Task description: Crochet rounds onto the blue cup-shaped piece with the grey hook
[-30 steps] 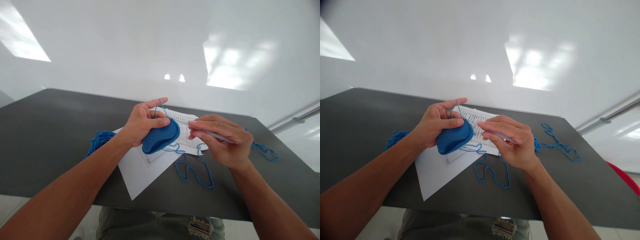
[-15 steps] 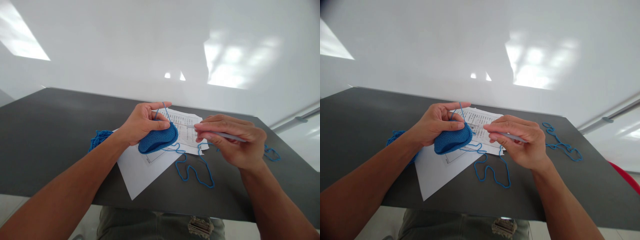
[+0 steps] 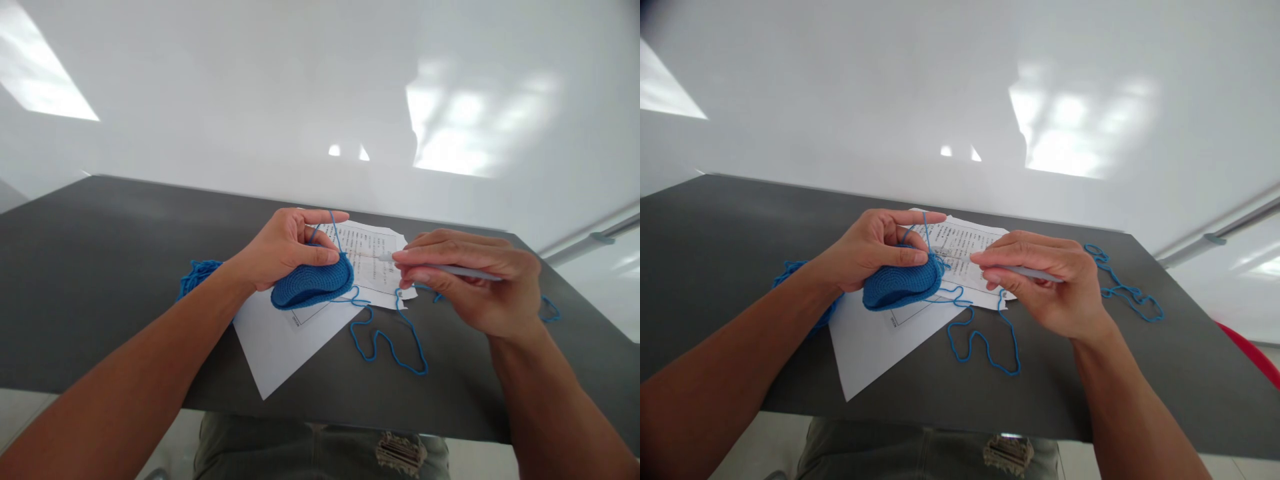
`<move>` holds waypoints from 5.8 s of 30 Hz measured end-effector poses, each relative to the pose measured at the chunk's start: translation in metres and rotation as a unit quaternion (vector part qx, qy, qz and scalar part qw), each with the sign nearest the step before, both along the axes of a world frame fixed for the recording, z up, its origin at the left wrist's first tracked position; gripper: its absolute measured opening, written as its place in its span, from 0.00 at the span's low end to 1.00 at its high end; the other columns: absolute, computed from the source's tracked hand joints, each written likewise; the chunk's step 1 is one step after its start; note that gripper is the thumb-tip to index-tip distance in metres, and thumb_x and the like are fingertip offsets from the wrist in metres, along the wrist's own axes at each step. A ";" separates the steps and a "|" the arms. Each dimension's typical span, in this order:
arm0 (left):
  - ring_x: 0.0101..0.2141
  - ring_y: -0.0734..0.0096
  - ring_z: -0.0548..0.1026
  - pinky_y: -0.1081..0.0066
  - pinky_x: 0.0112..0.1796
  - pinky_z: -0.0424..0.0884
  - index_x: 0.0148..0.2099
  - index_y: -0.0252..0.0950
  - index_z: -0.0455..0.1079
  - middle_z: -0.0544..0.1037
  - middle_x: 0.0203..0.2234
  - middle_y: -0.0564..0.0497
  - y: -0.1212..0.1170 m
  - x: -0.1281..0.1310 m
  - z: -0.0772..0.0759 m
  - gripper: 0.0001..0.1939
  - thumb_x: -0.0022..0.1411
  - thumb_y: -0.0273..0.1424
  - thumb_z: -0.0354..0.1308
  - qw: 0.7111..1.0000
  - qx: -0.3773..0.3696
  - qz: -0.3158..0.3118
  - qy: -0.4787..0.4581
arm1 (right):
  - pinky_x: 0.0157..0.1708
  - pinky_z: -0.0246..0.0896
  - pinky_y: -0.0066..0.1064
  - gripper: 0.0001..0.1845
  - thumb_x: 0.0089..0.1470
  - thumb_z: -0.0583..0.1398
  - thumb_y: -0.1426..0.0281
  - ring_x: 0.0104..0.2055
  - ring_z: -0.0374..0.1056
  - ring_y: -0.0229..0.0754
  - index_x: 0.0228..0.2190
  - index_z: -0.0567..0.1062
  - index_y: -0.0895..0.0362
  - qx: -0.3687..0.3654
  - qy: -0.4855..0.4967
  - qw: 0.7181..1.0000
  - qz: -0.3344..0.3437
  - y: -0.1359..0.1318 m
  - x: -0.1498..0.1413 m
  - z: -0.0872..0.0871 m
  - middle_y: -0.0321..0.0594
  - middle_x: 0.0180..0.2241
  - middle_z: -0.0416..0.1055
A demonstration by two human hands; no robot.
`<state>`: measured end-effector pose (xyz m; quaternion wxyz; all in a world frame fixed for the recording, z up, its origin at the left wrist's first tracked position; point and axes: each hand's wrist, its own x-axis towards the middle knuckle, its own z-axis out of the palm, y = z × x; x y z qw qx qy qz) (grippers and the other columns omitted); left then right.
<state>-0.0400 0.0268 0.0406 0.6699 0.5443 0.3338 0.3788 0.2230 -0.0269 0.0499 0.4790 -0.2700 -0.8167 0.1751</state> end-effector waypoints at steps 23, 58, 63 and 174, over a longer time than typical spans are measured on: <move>0.26 0.73 0.77 0.73 0.29 0.73 0.66 0.26 0.72 0.83 0.29 0.51 -0.012 0.018 -0.013 0.44 0.45 0.24 0.76 0.993 0.041 0.090 -0.064 | 0.28 0.80 0.28 0.14 0.55 0.74 0.61 0.26 0.74 0.35 0.40 0.85 0.55 -0.334 0.359 0.871 0.032 0.013 -0.052 -0.043 0.37 0.30 0.80; 0.24 0.74 0.75 0.73 0.28 0.70 0.77 0.26 0.52 0.79 0.26 0.56 -0.014 0.019 -0.013 0.61 0.45 0.25 0.78 0.996 0.013 0.058 -0.069 | 0.26 0.78 0.31 0.10 0.55 0.74 0.65 0.27 0.77 0.39 0.39 0.88 0.53 -0.253 0.279 0.926 0.040 0.016 -0.028 -0.036 0.41 0.29 0.81; 0.23 0.75 0.74 0.74 0.25 0.67 0.77 0.26 0.52 0.78 0.26 0.56 -0.013 0.019 -0.014 0.60 0.47 0.26 0.76 0.996 0.031 0.061 -0.051 | 0.28 0.77 0.32 0.09 0.60 0.71 0.66 0.29 0.78 0.39 0.43 0.88 0.51 -0.216 0.216 0.951 0.045 0.018 -0.016 -0.037 0.40 0.32 0.80; 0.26 0.73 0.75 0.75 0.29 0.71 0.71 0.23 0.65 0.81 0.27 0.52 0.006 0.005 -0.015 0.55 0.41 0.26 0.79 0.991 0.028 0.121 -0.050 | 0.40 0.74 0.34 0.20 0.62 0.65 0.82 0.41 0.75 0.44 0.55 0.75 0.62 0.279 -0.175 0.942 -0.073 0.012 -0.021 -0.029 0.48 0.41 0.79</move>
